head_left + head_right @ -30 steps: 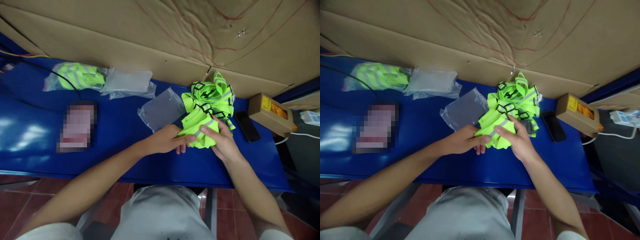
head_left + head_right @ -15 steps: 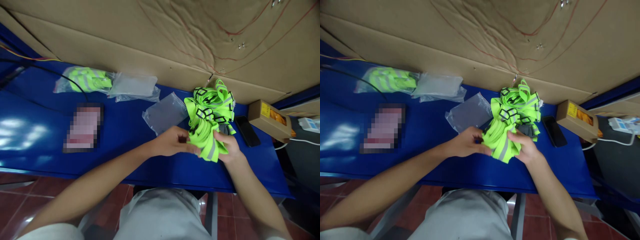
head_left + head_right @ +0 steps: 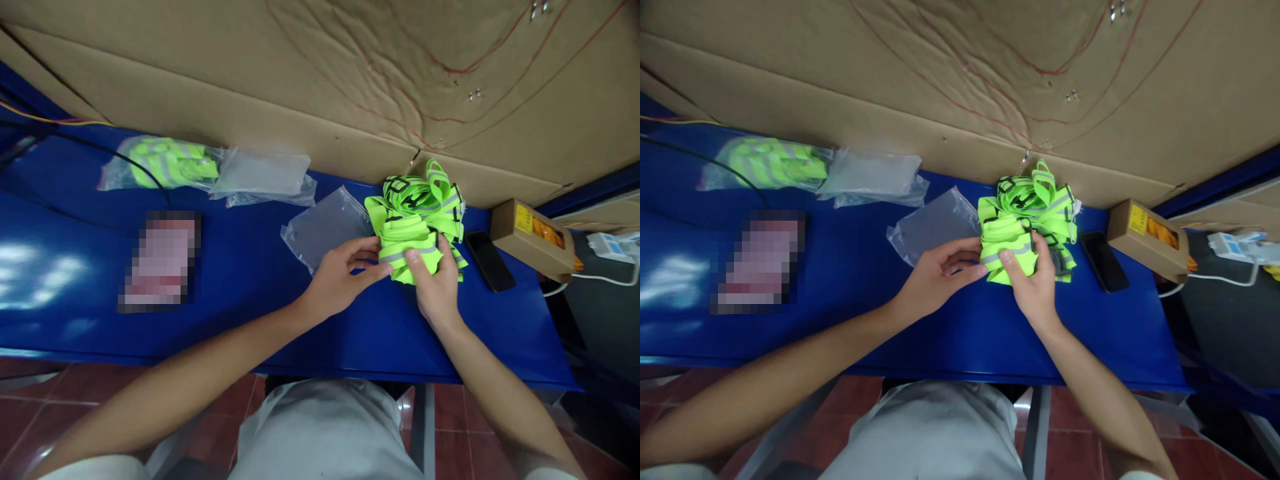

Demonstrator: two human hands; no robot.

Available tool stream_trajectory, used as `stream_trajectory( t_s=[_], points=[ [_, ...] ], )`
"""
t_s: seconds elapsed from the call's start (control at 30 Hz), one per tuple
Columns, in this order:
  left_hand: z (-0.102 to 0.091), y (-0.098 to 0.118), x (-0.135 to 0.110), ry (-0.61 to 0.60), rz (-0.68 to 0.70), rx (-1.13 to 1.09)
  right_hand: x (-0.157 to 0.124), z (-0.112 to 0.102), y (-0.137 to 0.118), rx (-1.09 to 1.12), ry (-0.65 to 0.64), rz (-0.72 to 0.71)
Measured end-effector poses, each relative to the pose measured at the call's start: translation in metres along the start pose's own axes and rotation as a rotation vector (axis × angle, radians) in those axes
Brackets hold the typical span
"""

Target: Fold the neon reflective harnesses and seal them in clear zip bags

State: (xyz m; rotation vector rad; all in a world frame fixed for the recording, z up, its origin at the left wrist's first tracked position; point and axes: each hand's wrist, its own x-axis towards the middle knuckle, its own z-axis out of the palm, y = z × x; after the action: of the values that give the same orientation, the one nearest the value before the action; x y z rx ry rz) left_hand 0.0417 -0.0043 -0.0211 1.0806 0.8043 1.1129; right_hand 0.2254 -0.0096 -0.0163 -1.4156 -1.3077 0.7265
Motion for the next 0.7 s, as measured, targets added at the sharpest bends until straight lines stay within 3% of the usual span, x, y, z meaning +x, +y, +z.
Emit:
stream_trajectory(
  t_s=[0.3, 0.53, 0.7],
  points=[
    [0.005, -0.010, -0.004, 0.023, 0.034, 0.190, -0.016, 0.015, -0.002, 0.083, -0.046, 0.132],
    [-0.002, -0.005, 0.002, 0.013, 0.058, 0.215, -0.019, 0.014, -0.002, 0.329, -0.115, 0.282],
    [-0.007, 0.003, 0.001, 0.052, 0.158, 0.372, -0.018, 0.009, 0.001, 0.418, -0.231, 0.272]
  ],
)
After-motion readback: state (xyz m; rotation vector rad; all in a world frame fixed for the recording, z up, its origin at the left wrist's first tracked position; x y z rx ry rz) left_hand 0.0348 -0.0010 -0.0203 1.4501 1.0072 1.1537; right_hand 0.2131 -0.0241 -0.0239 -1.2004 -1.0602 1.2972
